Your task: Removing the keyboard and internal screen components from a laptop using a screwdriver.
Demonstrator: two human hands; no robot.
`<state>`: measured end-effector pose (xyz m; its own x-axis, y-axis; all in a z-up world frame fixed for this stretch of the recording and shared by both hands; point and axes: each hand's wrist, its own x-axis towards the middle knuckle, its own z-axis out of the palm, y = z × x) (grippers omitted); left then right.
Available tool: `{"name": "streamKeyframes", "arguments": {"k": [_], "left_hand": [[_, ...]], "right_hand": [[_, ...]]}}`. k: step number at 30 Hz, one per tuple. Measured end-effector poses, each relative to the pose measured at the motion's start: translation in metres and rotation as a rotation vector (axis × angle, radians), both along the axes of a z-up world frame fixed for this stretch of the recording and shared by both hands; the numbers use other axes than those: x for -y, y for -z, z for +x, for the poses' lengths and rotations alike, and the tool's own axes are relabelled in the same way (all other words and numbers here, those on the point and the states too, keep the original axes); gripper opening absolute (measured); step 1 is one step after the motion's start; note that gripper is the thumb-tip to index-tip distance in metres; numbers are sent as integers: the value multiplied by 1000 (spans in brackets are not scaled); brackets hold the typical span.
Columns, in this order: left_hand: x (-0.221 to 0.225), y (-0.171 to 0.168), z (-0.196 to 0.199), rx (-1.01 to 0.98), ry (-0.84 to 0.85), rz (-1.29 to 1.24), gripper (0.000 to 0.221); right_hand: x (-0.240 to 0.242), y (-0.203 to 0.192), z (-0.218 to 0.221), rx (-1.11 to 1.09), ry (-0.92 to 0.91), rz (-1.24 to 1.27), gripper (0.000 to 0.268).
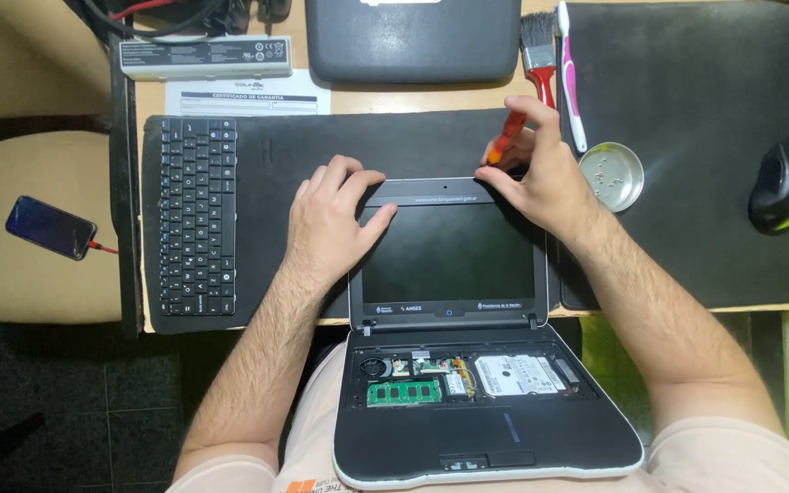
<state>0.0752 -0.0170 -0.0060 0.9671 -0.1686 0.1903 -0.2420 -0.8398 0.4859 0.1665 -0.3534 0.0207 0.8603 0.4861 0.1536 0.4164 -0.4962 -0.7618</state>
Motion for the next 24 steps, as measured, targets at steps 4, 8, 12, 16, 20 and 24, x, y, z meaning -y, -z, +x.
{"name": "streamKeyframes", "arguments": {"k": [4,8,12,16,20,24], "left_hand": [[2,0,1,6,8,21,36],[5,4,3,107,12,21,34],[5,8,6,116,81,43,35],[6,3,8,94,109,33,37],[14,-4,10,49,86,74,38],[33,-20,18,47,113,240,45]], "right_hand": [[-4,-13,3,-27,4,-38,88],[-9,-23,9,-296,118,99,100],[-8,-22,6,-306,131,152,103],[5,-11,5,-192,125,230,101],[25,-18,-2,-18,177,279,102],[47,-11,-10,104,195,161,98]]}}
